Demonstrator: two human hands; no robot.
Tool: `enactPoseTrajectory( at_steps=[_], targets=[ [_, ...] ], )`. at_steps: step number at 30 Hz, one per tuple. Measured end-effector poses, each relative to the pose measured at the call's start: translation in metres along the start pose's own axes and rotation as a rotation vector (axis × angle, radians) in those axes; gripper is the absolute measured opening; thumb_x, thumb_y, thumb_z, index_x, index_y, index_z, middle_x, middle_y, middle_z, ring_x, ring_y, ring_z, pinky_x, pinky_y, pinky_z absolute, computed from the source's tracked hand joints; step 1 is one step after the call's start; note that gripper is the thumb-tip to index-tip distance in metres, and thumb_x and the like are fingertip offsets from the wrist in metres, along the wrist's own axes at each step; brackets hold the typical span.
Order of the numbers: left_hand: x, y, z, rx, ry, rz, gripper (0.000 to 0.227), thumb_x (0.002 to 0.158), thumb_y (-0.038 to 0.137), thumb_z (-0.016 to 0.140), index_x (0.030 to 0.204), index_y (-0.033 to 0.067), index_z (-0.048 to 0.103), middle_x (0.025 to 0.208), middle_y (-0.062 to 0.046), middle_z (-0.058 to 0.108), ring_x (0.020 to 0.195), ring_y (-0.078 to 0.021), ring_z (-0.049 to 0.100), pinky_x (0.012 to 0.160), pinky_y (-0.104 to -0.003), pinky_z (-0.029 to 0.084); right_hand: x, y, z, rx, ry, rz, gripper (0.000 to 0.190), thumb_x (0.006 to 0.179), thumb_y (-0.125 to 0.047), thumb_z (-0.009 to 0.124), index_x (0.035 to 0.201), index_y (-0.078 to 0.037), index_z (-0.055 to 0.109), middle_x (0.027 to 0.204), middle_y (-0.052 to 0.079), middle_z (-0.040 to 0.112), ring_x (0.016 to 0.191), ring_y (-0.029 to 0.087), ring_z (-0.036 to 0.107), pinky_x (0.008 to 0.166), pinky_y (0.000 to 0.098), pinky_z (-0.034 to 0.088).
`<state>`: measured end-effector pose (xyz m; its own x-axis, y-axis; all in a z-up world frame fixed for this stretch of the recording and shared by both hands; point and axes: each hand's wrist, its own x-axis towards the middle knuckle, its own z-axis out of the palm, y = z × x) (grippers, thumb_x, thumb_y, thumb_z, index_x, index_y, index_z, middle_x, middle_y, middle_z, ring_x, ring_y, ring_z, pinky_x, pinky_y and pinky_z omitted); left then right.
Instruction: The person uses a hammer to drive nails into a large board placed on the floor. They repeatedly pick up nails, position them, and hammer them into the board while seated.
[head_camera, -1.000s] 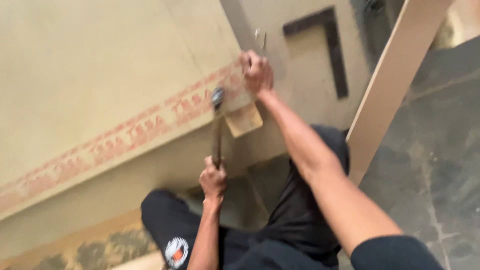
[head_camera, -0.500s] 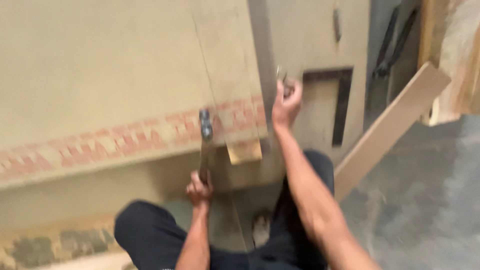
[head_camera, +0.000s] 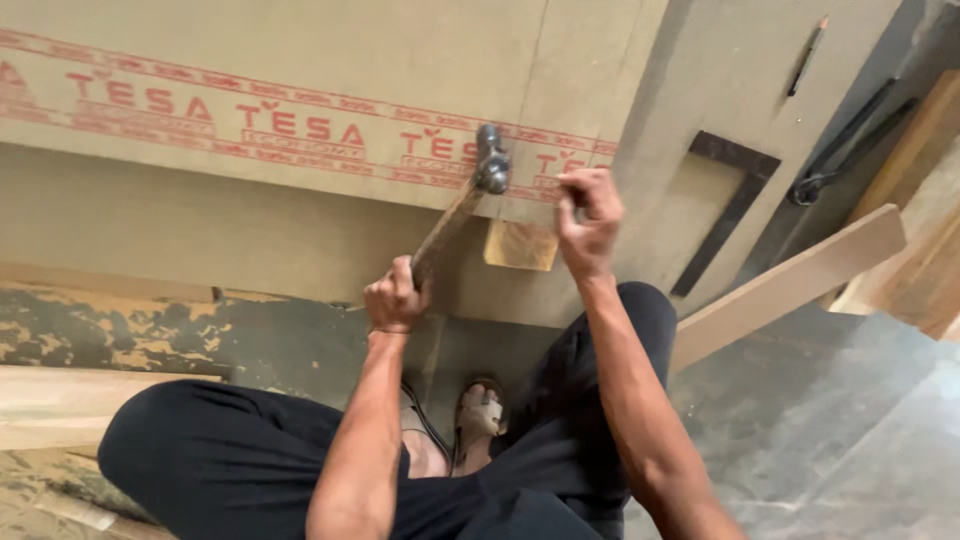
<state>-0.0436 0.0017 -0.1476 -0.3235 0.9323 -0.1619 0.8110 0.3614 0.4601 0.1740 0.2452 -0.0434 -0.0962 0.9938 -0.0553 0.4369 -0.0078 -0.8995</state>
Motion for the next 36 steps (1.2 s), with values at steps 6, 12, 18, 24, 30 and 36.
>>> enactPoseTrajectory(
  at_steps=[6, 12, 18, 24, 30, 36],
  targets=[
    [0.008, 0.002, -0.002, 0.025, 0.058, 0.004, 0.037, 0.096, 0.045, 0.067, 0.111, 0.0116, 0.058, 0.075, -0.018, 0.071, 0.064, -0.0422, 0.069, 0.056, -0.053, 0.055, -0.014, 0.009, 0.015, 0.038, -0.025, -0.289, 0.013, 0.097, 0.007, 0.067, 0.105, -0.002, 0.069, 0.105, 0.008, 0.068, 0.093, 0.019, 0.066, 0.081, 0.0306, 0.053],
    [0.013, 0.02, -0.012, -0.038, -0.082, -0.145, 0.04, 0.098, 0.046, 0.063, 0.115, 0.0103, 0.059, 0.085, -0.027, 0.071, 0.08, -0.0512, 0.068, 0.072, -0.061, 0.054, -0.052, 0.031, 0.012, 0.251, 0.108, 0.051, 0.009, 0.102, -0.003, 0.067, 0.111, -0.001, 0.071, 0.09, 0.005, 0.067, 0.078, 0.011, 0.06, 0.069, 0.0272, 0.05],
    [0.016, 0.083, -0.052, -0.275, -0.115, -0.161, 0.054, 0.091, 0.043, 0.071, 0.119, -0.0023, 0.063, 0.099, -0.034, 0.071, 0.095, -0.0516, 0.067, 0.085, -0.056, 0.055, -0.025, 0.025, -0.008, 0.302, 0.404, 0.092, 0.011, 0.1, -0.008, 0.064, 0.106, -0.003, 0.071, 0.098, 0.002, 0.067, 0.08, 0.012, 0.066, 0.071, 0.0272, 0.056],
    [0.097, 0.142, -0.092, -0.42, -0.346, -0.39, 0.042, 0.084, 0.041, 0.069, 0.105, 0.0045, 0.069, 0.081, -0.025, 0.078, 0.078, -0.0406, 0.08, 0.078, -0.05, 0.062, 0.086, 0.044, 0.006, 0.086, 0.605, 0.061, 0.015, 0.101, -0.018, 0.062, 0.103, -0.005, 0.069, 0.099, 0.005, 0.067, 0.088, 0.015, 0.065, 0.077, 0.0312, 0.053],
    [0.181, 0.153, -0.086, -0.204, -0.121, -0.022, 0.053, 0.082, 0.042, 0.074, 0.119, 0.0043, 0.068, 0.078, -0.029, 0.072, 0.073, -0.0511, 0.07, 0.067, -0.059, 0.056, 0.243, 0.12, 0.021, 0.318, 0.427, 0.127, 0.025, 0.107, -0.026, 0.057, 0.103, -0.005, 0.07, 0.092, 0.001, 0.065, 0.085, 0.012, 0.057, 0.078, 0.0293, 0.049],
    [0.196, 0.151, -0.075, -0.212, -0.198, -0.107, 0.042, 0.082, 0.045, 0.073, 0.106, 0.0096, 0.073, 0.072, -0.025, 0.072, 0.07, -0.0466, 0.071, 0.066, -0.057, 0.058, 0.263, 0.129, -0.002, 0.783, 0.156, 0.357, 0.017, 0.11, -0.028, 0.06, 0.105, -0.013, 0.064, 0.082, -0.003, 0.055, 0.067, 0.007, 0.047, 0.058, 0.0234, 0.04]
  ],
)
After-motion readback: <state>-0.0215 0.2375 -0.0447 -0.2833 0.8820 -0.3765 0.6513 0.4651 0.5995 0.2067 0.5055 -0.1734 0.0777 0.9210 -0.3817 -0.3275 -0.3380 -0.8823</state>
